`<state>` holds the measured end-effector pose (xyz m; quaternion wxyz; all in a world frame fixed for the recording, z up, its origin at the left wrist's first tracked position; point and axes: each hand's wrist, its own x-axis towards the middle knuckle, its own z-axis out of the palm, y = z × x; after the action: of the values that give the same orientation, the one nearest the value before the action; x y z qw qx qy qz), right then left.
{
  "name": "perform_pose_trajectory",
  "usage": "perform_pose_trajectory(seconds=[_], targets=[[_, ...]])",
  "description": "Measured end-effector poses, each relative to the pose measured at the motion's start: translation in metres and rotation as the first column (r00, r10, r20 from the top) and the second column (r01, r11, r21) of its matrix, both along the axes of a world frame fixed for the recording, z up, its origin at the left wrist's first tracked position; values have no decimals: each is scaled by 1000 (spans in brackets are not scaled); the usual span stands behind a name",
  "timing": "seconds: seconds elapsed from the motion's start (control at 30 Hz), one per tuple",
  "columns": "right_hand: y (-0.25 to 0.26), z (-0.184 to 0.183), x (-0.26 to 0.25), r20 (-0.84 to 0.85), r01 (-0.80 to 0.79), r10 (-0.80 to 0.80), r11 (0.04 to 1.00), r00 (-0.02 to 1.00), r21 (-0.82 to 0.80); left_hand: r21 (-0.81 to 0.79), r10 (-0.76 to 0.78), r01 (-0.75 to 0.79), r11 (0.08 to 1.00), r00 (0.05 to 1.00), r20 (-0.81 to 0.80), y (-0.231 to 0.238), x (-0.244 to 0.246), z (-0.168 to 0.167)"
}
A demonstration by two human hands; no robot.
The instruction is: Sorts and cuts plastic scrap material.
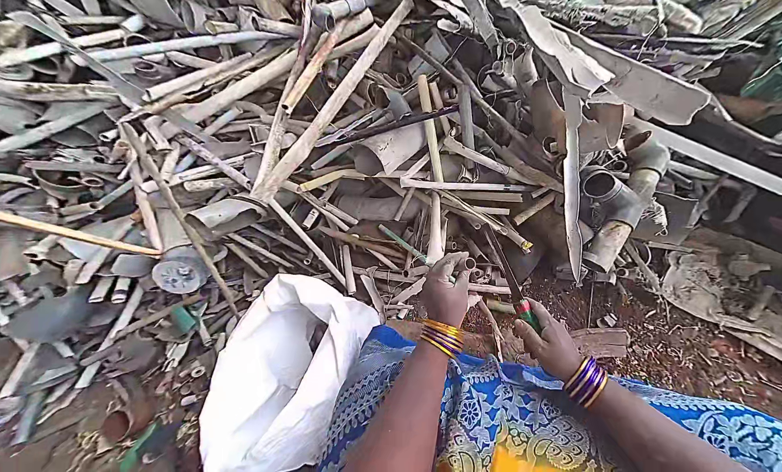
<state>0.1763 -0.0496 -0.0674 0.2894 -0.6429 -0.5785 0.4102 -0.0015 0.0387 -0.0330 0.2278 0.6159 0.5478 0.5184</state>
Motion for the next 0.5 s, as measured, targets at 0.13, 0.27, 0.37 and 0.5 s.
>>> perform_pose_trajectory(seconds=[0.13, 0.27, 0.37, 0.5], targets=[[1, -4, 6, 9, 22, -22, 1000, 1000, 2, 153, -50, 40, 987, 997, 60, -1, 2, -2], [-1, -5, 3, 11, 34, -34, 999, 999, 3, 270, -46, -15, 963, 975, 218, -3, -9, 1], [-2, -4, 2, 24, 39, -40, 998, 999, 47, 292, 75, -139, 946, 973, 219, -3, -29, 12], [-8, -5, -5, 24, 15, -17, 994, 1000, 108, 324, 625, -571, 754, 776, -86, -10, -87, 31]])
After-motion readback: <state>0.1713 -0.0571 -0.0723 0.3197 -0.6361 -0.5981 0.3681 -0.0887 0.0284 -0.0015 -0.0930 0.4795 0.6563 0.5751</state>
